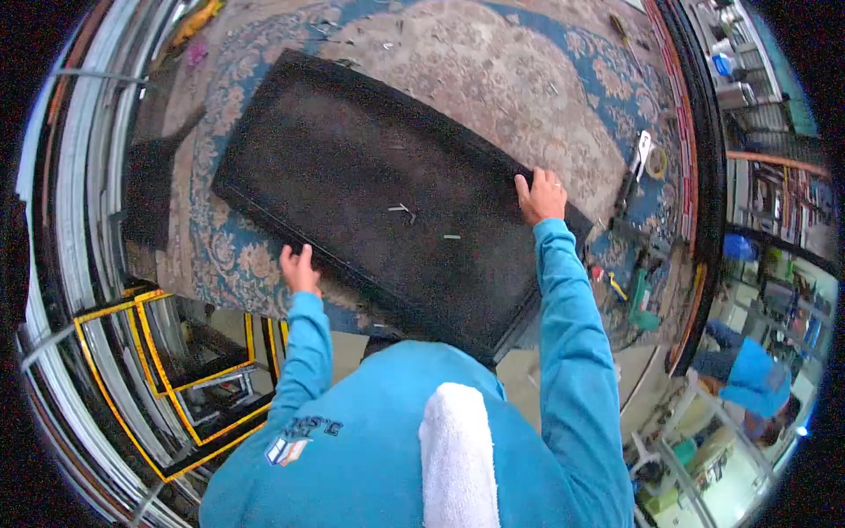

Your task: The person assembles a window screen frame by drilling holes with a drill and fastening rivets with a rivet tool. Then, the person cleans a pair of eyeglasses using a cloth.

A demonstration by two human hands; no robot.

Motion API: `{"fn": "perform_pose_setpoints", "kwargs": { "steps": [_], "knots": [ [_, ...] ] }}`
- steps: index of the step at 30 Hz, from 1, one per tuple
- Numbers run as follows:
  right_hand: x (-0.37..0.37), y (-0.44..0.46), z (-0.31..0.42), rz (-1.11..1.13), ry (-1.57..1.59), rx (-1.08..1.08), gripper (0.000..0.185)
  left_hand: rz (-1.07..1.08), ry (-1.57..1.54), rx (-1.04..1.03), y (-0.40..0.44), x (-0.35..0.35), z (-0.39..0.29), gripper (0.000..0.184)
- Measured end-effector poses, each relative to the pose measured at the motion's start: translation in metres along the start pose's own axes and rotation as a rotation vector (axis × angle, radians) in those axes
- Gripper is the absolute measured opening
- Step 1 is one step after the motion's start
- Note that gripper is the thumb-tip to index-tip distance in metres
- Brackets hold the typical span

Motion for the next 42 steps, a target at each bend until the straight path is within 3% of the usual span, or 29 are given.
{"fn": "perform_pose_setpoints", "kwargs": {
  "steps": [1, 3, 6, 9, 12, 13, 17, 18, 23, 24, 26, 27, 29, 32, 35, 37, 38, 40, 41, 42],
  "knots": [
    [-0.011, 0.01, 0.003, 0.121, -0.098, -0.058, 0.043, -0.013, -0.016, -0.024, -0.001, -0.003, -0.011, 0.049],
    [-0.02, 0.027, 0.004, 0.104, -0.047, -0.06, 0.045, -0.145, -0.122, 0.32, -0.006, -0.002, -0.011, 0.047],
    [-0.039, 0.042, -0.02, 0.099, 0.114, -0.082, 0.047, -0.256, -0.142, 0.443, -0.006, -0.01, -0.02, 0.041],
    [-0.016, 0.018, -0.031, 0.064, 0.169, -0.269, 0.046, -0.263, -0.168, 0.279, -0.008, -0.022, -0.026, 0.041],
    [-0.003, 0.0, -0.055, 0.067, 0.21, -0.283, 0.045, -0.32, -0.121, 0.13, -0.01, -0.031, -0.031, 0.045],
    [0.003, -0.004, -0.064, -0.034, 0.238, -0.306, 0.044, -0.326, -0.054, 0.076, -0.01, -0.041, -0.033, 0.046],
    [0.037, -0.01, -0.1, -0.079, 0.352, -0.421, 0.046, -0.209, -0.092, -0.047, 0.015, -0.098, -0.028, 0.046],
    [0.038, -0.013, -0.105, -0.079, 0.345, -0.433, 0.046, -0.265, -0.007, -0.092, 0.002, -0.124, -0.053, 0.045],
    [0.021, -0.056, -0.126, -0.131, 0.412, -0.661, 0.05, 0.054, -0.14, -0.137, 0.042, -0.253, -0.082, 0.04],
    [0.007, -0.07, -0.131, -0.126, 0.386, -0.7, 0.051, 0.056, -0.039, -0.167, 0.033, -0.273, -0.099, 0.045],
    [-0.007, -0.103, -0.12, -0.188, 0.351, -0.697, 0.051, 0.201, 0.107, -0.179, 0.104, -0.317, -0.066, 0.063],
    [-0.018, -0.123, -0.114, -0.162, 0.46, -0.68, 0.05, 0.286, 0.07, -0.102, 0.097, -0.336, -0.065, 0.065],
    [-0.039, -0.164, -0.101, -0.195, 0.51, -0.874, 0.045, 0.468, 0.188, -0.001, 0.044, -0.358, -0.09, 0.074],
    [-0.071, -0.21, -0.081, -0.211, 0.496, -0.966, 0.04, 0.759, 0.247, 0.289, 0.091, -0.392, -0.034, 0.081],
    [-0.049, -0.215, -0.076, -0.132, 0.54, -1.001, 0.036, 0.649, 0.283, 0.049, 0.111, -0.381, -0.02, 0.066],
    [-0.039, -0.204, -0.086, 0.09, 0.612, -0.724, 0.031, 0.682, 0.268, 0.032, 0.108, -0.353, -0.021, 0.053],
    [-0.027, -0.203, -0.096, 0.048, 0.518, -0.624, 0.029, 0.687, 0.276, 0.039, 0.1, -0.336, -0.022, 0.053],
    [-0.021, -0.205, -0.135, -0.137, 0.297, -0.405, 0.028, 0.867, 0.798, -0.525, 0.074, -0.297, -0.049, 0.05],
    [0.007, -0.2, -0.155, -0.089, 0.191, -0.331, 0.03, 0.871, 0.61, -0.602, 0.036, -0.267, -0.064, 0.044],
    [0.018, -0.2, -0.18, -0.057, 0.052, -0.306, 0.031, 0.851, 0.615, -0.442, -0.012, -0.235, -0.079, 0.04]
  ]
}}
Point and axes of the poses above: each hand's wrist, its own y-axis towards the middle knuckle, its own x-axis out of the back of the hand, z = x × y, the point moved 5 cm from there along y, towards the middle knuckle, and after that the axes turned 14 degrees about -y, right-handed, at the moved point
